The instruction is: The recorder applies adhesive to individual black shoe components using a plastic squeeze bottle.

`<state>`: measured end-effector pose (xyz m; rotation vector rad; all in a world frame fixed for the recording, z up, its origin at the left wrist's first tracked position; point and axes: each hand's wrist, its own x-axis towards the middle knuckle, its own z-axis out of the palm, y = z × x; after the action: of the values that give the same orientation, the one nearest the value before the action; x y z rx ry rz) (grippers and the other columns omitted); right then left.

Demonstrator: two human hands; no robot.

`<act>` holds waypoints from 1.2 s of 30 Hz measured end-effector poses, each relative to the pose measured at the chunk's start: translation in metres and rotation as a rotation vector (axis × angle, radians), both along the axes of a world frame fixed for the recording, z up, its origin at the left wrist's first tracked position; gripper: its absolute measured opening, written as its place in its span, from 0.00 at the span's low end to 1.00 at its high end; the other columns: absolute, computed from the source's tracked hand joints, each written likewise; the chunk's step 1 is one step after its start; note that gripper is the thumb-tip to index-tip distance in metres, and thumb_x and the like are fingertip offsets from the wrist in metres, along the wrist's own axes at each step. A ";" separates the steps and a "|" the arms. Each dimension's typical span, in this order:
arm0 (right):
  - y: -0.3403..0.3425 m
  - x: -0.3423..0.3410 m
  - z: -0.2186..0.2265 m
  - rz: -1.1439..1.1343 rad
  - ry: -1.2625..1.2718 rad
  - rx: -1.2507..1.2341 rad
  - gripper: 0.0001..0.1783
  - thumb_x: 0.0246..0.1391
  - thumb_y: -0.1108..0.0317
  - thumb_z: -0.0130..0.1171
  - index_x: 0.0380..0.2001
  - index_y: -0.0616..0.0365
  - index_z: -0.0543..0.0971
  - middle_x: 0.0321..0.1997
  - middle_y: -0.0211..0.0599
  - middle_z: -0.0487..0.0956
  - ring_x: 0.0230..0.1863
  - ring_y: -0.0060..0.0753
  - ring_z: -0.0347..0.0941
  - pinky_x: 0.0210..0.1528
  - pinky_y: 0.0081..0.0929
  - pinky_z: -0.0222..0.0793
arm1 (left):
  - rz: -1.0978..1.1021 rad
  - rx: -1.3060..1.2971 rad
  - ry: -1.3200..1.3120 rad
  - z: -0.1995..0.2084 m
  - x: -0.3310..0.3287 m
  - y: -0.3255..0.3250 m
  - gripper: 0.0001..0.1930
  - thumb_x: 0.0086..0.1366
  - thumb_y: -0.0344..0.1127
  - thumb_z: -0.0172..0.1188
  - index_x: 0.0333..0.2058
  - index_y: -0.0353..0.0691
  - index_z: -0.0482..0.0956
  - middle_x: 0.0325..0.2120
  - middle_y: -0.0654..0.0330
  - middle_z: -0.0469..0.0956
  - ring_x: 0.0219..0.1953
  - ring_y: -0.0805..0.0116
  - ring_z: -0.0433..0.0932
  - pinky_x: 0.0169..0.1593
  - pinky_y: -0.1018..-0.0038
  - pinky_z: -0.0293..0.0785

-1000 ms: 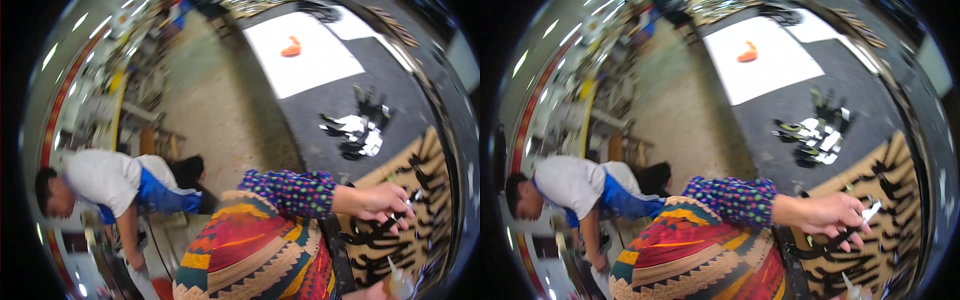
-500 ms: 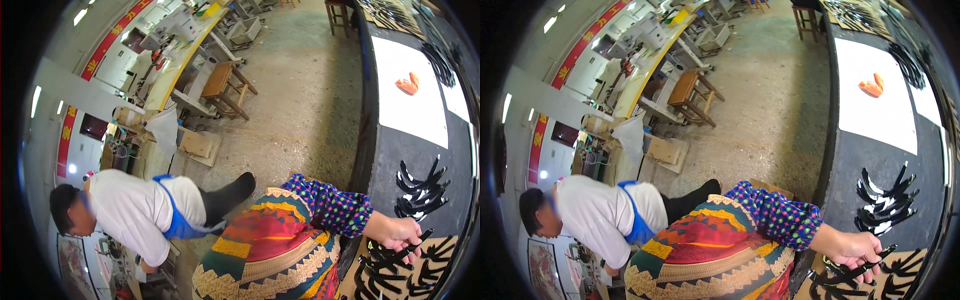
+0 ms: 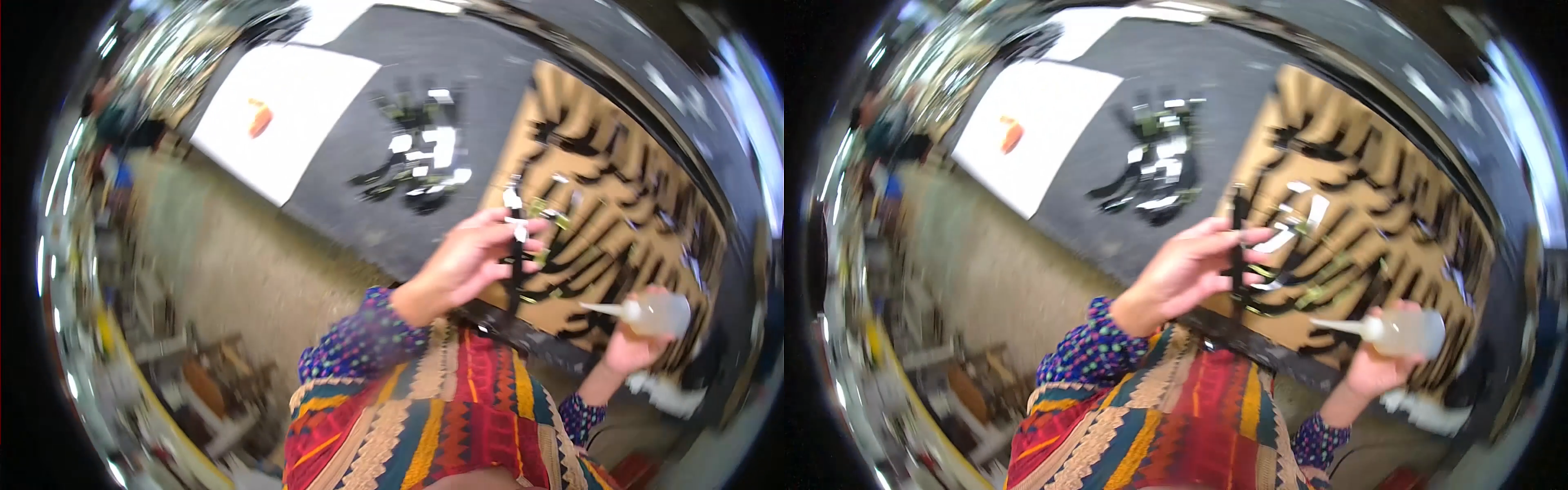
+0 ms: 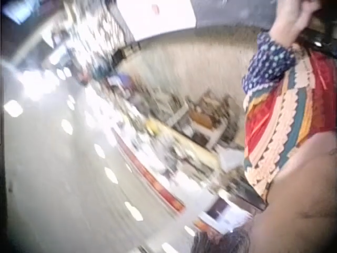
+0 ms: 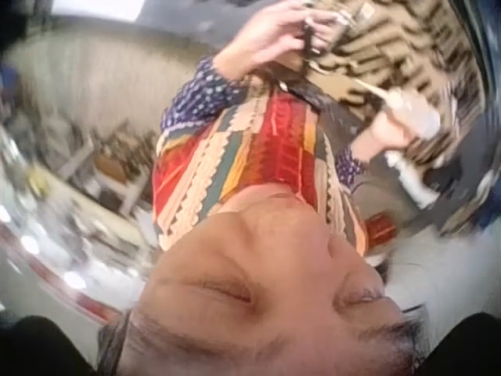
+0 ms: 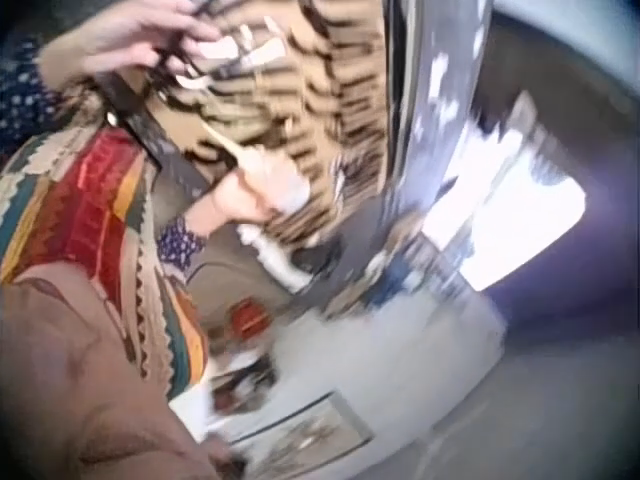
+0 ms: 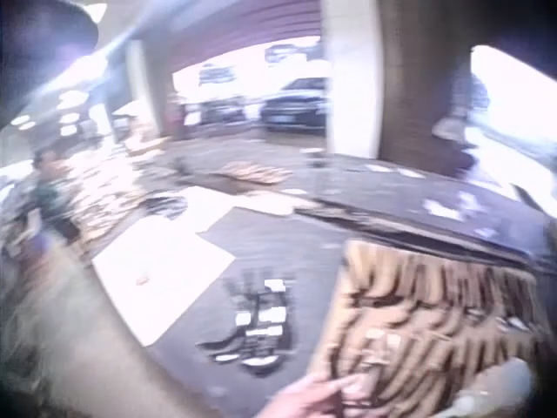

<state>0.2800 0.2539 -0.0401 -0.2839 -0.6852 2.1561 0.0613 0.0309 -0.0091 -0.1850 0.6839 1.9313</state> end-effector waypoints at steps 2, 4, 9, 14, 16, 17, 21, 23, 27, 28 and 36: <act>-0.001 0.016 0.005 -0.105 -0.084 0.031 0.41 0.40 0.55 0.65 0.55 0.57 0.57 0.55 0.38 0.61 0.57 0.41 0.58 0.54 0.48 0.57 | -0.078 -0.075 0.014 -0.003 0.004 0.021 0.10 0.63 0.32 0.48 0.41 0.36 0.64 0.47 0.54 0.70 0.41 0.69 0.73 0.42 0.70 0.75; -0.005 0.037 0.005 -0.195 -0.098 0.086 0.43 0.39 0.55 0.65 0.55 0.58 0.57 0.55 0.37 0.62 0.57 0.41 0.58 0.54 0.48 0.57 | -0.165 -0.048 -0.023 -0.008 0.013 0.038 0.10 0.63 0.31 0.47 0.42 0.36 0.65 0.45 0.55 0.70 0.41 0.70 0.73 0.42 0.70 0.76; -0.008 0.090 -0.002 -0.348 -0.079 0.073 0.43 0.41 0.55 0.64 0.56 0.57 0.56 0.55 0.38 0.61 0.57 0.40 0.58 0.55 0.48 0.54 | -0.339 -0.111 -0.007 -0.018 0.045 0.085 0.06 0.62 0.29 0.48 0.39 0.38 0.66 0.32 0.60 0.72 0.38 0.68 0.75 0.41 0.68 0.78; -0.004 0.137 -0.002 -0.418 -0.023 0.120 0.44 0.38 0.54 0.66 0.55 0.59 0.56 0.54 0.38 0.62 0.55 0.38 0.59 0.51 0.46 0.56 | -0.531 -0.101 -0.018 -0.018 0.086 0.123 0.06 0.62 0.29 0.48 0.37 0.40 0.63 0.30 0.60 0.72 0.39 0.64 0.75 0.45 0.58 0.75; -0.001 0.152 -0.001 -0.424 0.000 0.142 0.44 0.37 0.51 0.66 0.55 0.58 0.57 0.51 0.37 0.64 0.52 0.39 0.61 0.49 0.46 0.59 | -0.585 -0.122 -0.010 -0.016 0.099 0.133 0.07 0.62 0.29 0.49 0.38 0.41 0.62 0.32 0.59 0.72 0.40 0.64 0.73 0.45 0.59 0.73; 0.001 0.157 -0.003 -0.425 0.033 0.147 0.43 0.38 0.52 0.65 0.54 0.58 0.57 0.50 0.37 0.64 0.51 0.38 0.61 0.47 0.45 0.59 | -0.606 -0.126 0.017 -0.015 0.105 0.138 0.07 0.62 0.29 0.49 0.39 0.41 0.62 0.33 0.58 0.73 0.41 0.65 0.73 0.45 0.59 0.73; 0.006 0.175 -0.010 -0.489 0.078 0.100 0.42 0.38 0.52 0.65 0.53 0.58 0.57 0.49 0.36 0.64 0.50 0.37 0.62 0.48 0.44 0.58 | -0.739 -0.202 0.151 -0.009 0.125 0.158 0.08 0.62 0.32 0.50 0.39 0.44 0.64 0.41 0.58 0.74 0.36 0.75 0.71 0.41 0.74 0.66; 0.006 0.181 -0.014 -0.511 0.108 0.106 0.42 0.38 0.51 0.65 0.53 0.58 0.57 0.48 0.36 0.64 0.50 0.37 0.62 0.48 0.44 0.58 | -0.805 -0.183 0.114 -0.009 0.140 0.172 0.06 0.62 0.32 0.50 0.37 0.46 0.64 0.41 0.59 0.75 0.29 0.81 0.66 0.37 0.78 0.63; 0.004 0.195 -0.013 -0.539 0.215 0.154 0.44 0.37 0.54 0.67 0.53 0.59 0.56 0.49 0.36 0.63 0.51 0.36 0.61 0.50 0.40 0.56 | -0.848 -0.084 0.254 -0.024 0.176 0.213 0.04 0.62 0.29 0.49 0.32 0.44 0.63 0.37 0.60 0.75 0.30 0.78 0.67 0.36 0.78 0.67; 0.002 0.197 -0.012 -0.556 0.201 0.161 0.44 0.37 0.54 0.67 0.53 0.59 0.56 0.49 0.36 0.63 0.51 0.36 0.61 0.50 0.40 0.56 | -0.813 -0.108 0.308 -0.029 0.186 0.223 0.03 0.61 0.29 0.50 0.31 0.41 0.64 0.34 0.61 0.73 0.30 0.77 0.68 0.35 0.79 0.69; 0.001 0.207 -0.012 -0.694 0.173 0.072 0.43 0.36 0.48 0.66 0.52 0.59 0.60 0.47 0.37 0.66 0.48 0.37 0.64 0.44 0.44 0.63 | -0.777 -0.172 1.184 -0.073 0.214 0.275 0.10 0.56 0.23 0.52 0.38 0.31 0.67 0.28 0.61 0.70 0.28 0.75 0.71 0.30 0.79 0.74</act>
<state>0.4871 0.2551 -0.0520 -0.2473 -0.4709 1.4699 0.2753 0.3056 -0.0819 1.0550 1.4084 1.0651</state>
